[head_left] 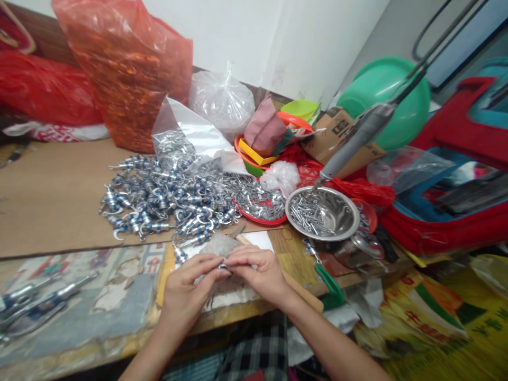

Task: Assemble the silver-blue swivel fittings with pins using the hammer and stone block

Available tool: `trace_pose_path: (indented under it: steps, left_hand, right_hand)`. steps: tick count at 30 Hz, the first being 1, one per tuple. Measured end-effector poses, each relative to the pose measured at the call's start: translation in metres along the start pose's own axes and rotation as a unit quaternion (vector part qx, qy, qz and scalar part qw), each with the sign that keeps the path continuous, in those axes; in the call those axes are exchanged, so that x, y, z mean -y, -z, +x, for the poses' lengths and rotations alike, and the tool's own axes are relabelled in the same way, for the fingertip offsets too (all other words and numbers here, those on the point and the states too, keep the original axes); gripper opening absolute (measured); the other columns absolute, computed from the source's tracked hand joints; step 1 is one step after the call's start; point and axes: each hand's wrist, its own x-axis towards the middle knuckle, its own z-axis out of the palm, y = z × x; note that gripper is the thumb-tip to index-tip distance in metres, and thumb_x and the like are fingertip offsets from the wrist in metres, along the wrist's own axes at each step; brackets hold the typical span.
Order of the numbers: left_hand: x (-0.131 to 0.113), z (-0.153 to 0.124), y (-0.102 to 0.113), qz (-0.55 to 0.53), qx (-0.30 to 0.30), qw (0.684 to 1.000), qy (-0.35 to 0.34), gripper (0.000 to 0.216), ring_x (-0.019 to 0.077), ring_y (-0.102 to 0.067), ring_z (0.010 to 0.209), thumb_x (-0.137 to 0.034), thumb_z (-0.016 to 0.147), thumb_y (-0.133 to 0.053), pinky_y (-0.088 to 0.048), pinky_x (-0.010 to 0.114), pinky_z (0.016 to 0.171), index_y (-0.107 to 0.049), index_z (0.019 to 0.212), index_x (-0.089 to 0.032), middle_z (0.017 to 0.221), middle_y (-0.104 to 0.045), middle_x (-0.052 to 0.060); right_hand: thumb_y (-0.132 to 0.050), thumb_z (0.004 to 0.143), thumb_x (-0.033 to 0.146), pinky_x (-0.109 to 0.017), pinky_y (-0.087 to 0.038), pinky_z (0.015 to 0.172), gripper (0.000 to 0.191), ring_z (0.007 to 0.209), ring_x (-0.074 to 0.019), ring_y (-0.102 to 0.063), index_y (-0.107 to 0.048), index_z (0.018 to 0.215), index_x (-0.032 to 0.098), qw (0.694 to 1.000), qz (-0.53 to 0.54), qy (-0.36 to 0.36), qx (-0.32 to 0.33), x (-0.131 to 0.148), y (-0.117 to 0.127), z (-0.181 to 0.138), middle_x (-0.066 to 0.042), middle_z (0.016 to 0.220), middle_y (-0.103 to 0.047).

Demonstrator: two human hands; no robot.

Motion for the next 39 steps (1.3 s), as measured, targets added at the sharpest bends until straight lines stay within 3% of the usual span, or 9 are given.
trace_pose_path:
  steps: [8, 13, 17, 20, 26, 32, 35, 37, 39]
  left_hand:
    - [-0.008, 0.000, 0.008, -0.057, 0.008, 0.995, 0.081, 0.002, 0.0189, -0.065, 0.070, -0.024, 0.056, -0.069, -0.052, 0.028, 0.071, -0.072, 0.056, -0.025, 0.068, -0.071, 0.001]
    - [-0.020, -0.002, 0.016, 0.033, -0.004, 0.998, -0.060, 0.005, 0.0176, -0.065, 0.069, -0.023, 0.061, -0.068, -0.052, 0.026, 0.066, -0.071, 0.061, -0.026, 0.071, -0.070, 0.002]
    - [-0.028, -0.005, 0.022, 0.079, -0.002, 0.979, -0.186, 0.005, 0.0163, -0.065, 0.066, -0.020, 0.065, -0.065, -0.051, 0.023, 0.062, -0.069, 0.064, -0.023, 0.073, -0.068, 0.004]
    - [-0.030, -0.004, 0.026, 0.078, 0.020, 0.977, -0.199, 0.007, 0.0165, -0.066, 0.068, -0.019, 0.066, -0.064, -0.051, 0.023, 0.063, -0.069, 0.064, -0.023, 0.077, -0.069, 0.005]
    - [-0.025, -0.005, 0.027, -0.031, 0.112, 0.993, -0.011, 0.008, 0.0185, -0.067, 0.069, -0.022, 0.065, -0.065, -0.053, 0.026, 0.067, -0.071, 0.065, -0.026, 0.072, -0.073, 0.001]
    - [-0.019, -0.018, 0.018, -0.209, 0.098, 0.949, 0.215, 0.052, 0.0187, -0.065, 0.082, -0.024, 0.057, -0.072, -0.053, 0.026, 0.074, -0.059, 0.107, -0.022, 0.089, -0.071, 0.002]
    - [-0.012, -0.018, 0.013, -0.245, 0.073, 0.939, 0.232, 0.061, 0.0167, -0.064, 0.077, -0.027, 0.063, -0.068, -0.053, 0.026, 0.071, -0.044, 0.120, -0.021, 0.078, -0.068, 0.000]
    - [-0.007, -0.016, 0.010, -0.263, 0.059, 0.934, 0.234, 0.067, 0.0164, -0.064, 0.074, -0.026, 0.063, -0.068, -0.054, 0.027, 0.068, -0.038, 0.122, -0.021, 0.075, -0.066, -0.001]
    - [-0.003, -0.014, 0.007, -0.276, 0.052, 0.931, 0.232, 0.069, 0.0168, -0.064, 0.074, -0.025, 0.062, -0.069, -0.054, 0.028, 0.066, -0.036, 0.122, -0.021, 0.075, -0.065, 0.000]
  right_hand:
    - [-0.052, 0.078, 0.010, -0.029, -0.050, 0.072, 0.024, 0.085, -0.0155, -0.059, -0.058, 0.100, 0.017, 0.957, -0.205, 0.205, 0.023, 0.002, 0.010, -0.024, -0.009, 0.091, -0.064]
    - [-0.044, 0.082, 0.008, -0.032, -0.050, 0.078, 0.020, 0.098, -0.0186, -0.056, -0.059, 0.094, 0.012, 0.907, -0.260, 0.330, 0.039, 0.013, 0.019, -0.022, -0.012, 0.093, -0.065]
    - [-0.045, 0.082, 0.009, -0.031, -0.050, 0.079, 0.019, 0.099, -0.0194, -0.056, -0.061, 0.092, 0.009, 0.897, -0.278, 0.335, 0.079, 0.026, 0.024, -0.017, -0.014, 0.093, -0.066]
    - [-0.046, 0.081, 0.009, -0.028, -0.051, 0.075, 0.020, 0.094, -0.0172, -0.059, -0.062, 0.092, 0.012, 0.906, -0.278, 0.311, 0.066, 0.027, 0.023, -0.019, -0.012, 0.092, -0.066]
    - [-0.053, 0.077, 0.008, -0.022, -0.052, 0.067, 0.019, 0.077, -0.0133, -0.064, -0.067, 0.087, 0.016, 0.964, -0.180, 0.194, -0.010, 0.024, 0.008, -0.026, -0.009, 0.085, -0.068]
    - [-0.063, 0.071, 0.016, -0.024, -0.052, 0.062, 0.010, 0.067, -0.0144, -0.063, -0.070, 0.078, 0.018, 0.993, -0.105, 0.048, -0.033, 0.026, -0.002, -0.030, -0.006, 0.074, -0.068]
    - [-0.067, 0.067, 0.021, -0.033, -0.049, 0.078, 0.027, 0.090, -0.0207, -0.059, -0.067, 0.094, 0.020, 0.984, -0.171, 0.047, -0.013, 0.019, 0.006, -0.034, -0.010, 0.098, -0.062]
    - [-0.071, 0.060, 0.023, -0.041, -0.041, 0.091, 0.058, 0.113, -0.0267, -0.044, -0.054, 0.115, 0.019, 0.974, -0.224, 0.036, 0.009, 0.008, 0.013, -0.035, -0.013, 0.125, -0.045]
    - [-0.067, 0.062, 0.016, -0.042, -0.035, 0.096, 0.067, 0.122, -0.0265, -0.033, -0.043, 0.125, 0.018, 0.966, -0.255, 0.027, 0.042, -0.006, 0.020, -0.035, -0.013, 0.135, -0.032]
